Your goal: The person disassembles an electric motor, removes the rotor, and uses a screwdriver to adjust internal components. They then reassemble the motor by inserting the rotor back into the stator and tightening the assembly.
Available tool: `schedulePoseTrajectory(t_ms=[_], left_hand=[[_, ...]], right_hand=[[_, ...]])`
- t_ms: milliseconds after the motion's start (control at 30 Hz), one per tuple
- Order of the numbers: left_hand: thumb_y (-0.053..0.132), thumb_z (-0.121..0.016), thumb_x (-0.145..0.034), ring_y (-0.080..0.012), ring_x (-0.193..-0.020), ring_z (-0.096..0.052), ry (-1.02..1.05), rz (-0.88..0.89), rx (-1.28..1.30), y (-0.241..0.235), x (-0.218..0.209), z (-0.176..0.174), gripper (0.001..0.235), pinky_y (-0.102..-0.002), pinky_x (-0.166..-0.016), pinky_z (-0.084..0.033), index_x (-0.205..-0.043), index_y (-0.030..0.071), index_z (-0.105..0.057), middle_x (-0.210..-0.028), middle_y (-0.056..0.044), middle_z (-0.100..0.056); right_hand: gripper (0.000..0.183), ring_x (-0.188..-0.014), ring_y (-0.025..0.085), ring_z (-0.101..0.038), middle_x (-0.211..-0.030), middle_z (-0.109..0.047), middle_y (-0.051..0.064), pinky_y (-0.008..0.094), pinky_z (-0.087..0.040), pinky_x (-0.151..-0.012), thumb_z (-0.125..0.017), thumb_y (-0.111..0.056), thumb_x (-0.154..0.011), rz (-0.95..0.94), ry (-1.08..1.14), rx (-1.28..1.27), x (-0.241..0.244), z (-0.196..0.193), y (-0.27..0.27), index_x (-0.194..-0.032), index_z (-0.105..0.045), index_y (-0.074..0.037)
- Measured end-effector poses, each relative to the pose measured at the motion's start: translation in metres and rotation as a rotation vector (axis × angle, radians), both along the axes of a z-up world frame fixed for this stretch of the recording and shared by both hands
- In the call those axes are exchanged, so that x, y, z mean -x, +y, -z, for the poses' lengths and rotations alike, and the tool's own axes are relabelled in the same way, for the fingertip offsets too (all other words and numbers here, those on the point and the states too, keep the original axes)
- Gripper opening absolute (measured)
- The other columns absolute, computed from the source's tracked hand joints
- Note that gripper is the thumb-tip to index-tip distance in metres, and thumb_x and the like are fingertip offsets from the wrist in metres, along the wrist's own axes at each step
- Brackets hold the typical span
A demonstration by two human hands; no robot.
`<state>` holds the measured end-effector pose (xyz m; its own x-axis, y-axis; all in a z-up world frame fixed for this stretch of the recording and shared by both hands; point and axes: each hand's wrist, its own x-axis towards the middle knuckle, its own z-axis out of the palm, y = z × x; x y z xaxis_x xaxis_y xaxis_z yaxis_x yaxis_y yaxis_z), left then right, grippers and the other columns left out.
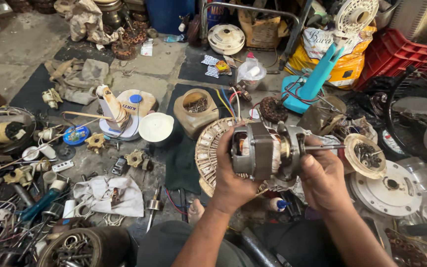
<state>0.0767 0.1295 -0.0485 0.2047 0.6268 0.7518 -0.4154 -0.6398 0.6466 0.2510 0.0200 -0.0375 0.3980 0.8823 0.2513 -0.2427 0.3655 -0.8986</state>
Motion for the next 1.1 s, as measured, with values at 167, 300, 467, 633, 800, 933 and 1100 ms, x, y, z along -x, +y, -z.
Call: schedulePoseTrajectory(t_ms=[167,300,467,633,800,933,1100], left_hand=[[0.001,-0.091,-0.077,-0.0328,-0.146,-0.054,0.018,0.023,0.040,-0.003,-0.001,-0.001,0.110,-0.043,-0.124,-0.047,-0.161,0.008,-0.021,-0.158,-0.018,-0.045],[0.004,-0.093,-0.075,-0.0358,-0.147,-0.051,0.054,-0.033,-0.037,-0.002,0.003,-0.003,0.113,-0.045,-0.125,-0.044,-0.161,0.009,-0.019,-0.160,-0.020,-0.042],[0.002,-0.088,-0.070,-0.0398,-0.150,-0.045,0.104,-0.051,-0.093,-0.001,0.007,-0.006,0.115,-0.048,-0.128,-0.038,-0.161,0.008,-0.017,-0.161,-0.023,-0.038],[0.007,-0.083,-0.079,-0.0332,-0.151,-0.047,-0.010,0.247,0.143,-0.014,0.006,-0.003,0.110,-0.045,-0.129,-0.042,-0.164,0.007,-0.014,-0.167,-0.020,-0.032],[0.014,-0.083,-0.082,-0.0304,-0.150,-0.044,-0.077,0.327,0.233,-0.022,-0.003,0.004,0.106,-0.044,-0.127,-0.040,-0.163,0.005,-0.015,-0.164,-0.019,-0.034],[0.013,-0.076,-0.091,-0.0296,-0.148,-0.048,-0.093,0.337,0.264,-0.023,-0.008,0.013,0.095,-0.043,-0.127,-0.042,-0.164,0.004,-0.015,-0.160,-0.018,-0.039],[0.015,-0.074,-0.091,-0.0294,-0.143,-0.050,-0.085,0.290,0.304,-0.025,-0.010,0.020,0.094,-0.043,-0.124,-0.044,-0.163,0.004,-0.016,-0.156,-0.017,-0.042]], right_hand=[[0.076,-0.097,0.023,-0.067,-0.118,-0.067,0.017,0.038,-0.055,-0.087,-0.081,-0.031,-0.093,0.057,0.013,0.016,0.005,0.003,0.004,-0.148,-0.045,0.007],[0.086,-0.118,0.025,-0.064,-0.132,-0.063,0.016,0.040,-0.052,-0.101,-0.085,-0.039,-0.087,-0.052,0.009,0.027,0.012,-0.006,0.008,-0.147,-0.045,0.007],[0.097,-0.122,0.030,-0.063,-0.135,-0.062,0.018,0.047,-0.049,-0.103,-0.087,-0.048,-0.077,-0.131,0.102,0.128,0.017,-0.019,0.009,-0.147,-0.042,0.003],[0.098,-0.124,0.029,-0.061,-0.137,-0.061,0.017,0.046,-0.048,-0.106,-0.085,-0.048,-0.080,-0.126,0.080,0.130,0.013,-0.014,0.010,-0.150,-0.039,0.003],[0.087,-0.123,0.024,-0.062,-0.136,-0.061,0.013,0.043,-0.050,-0.103,-0.076,-0.045,-0.083,0.009,0.138,0.210,0.014,-0.004,0.010,-0.150,-0.038,-0.003],[0.076,-0.119,0.024,-0.063,-0.133,-0.063,0.014,0.041,-0.051,-0.102,-0.070,-0.040,-0.090,0.059,0.150,0.200,0.020,0.000,0.010,-0.149,-0.042,0.000],[0.067,-0.114,0.024,-0.063,-0.129,-0.064,0.014,0.042,-0.052,-0.098,-0.067,-0.035,-0.093,0.097,0.147,0.225,0.026,0.003,0.014,-0.145,-0.046,0.000]])
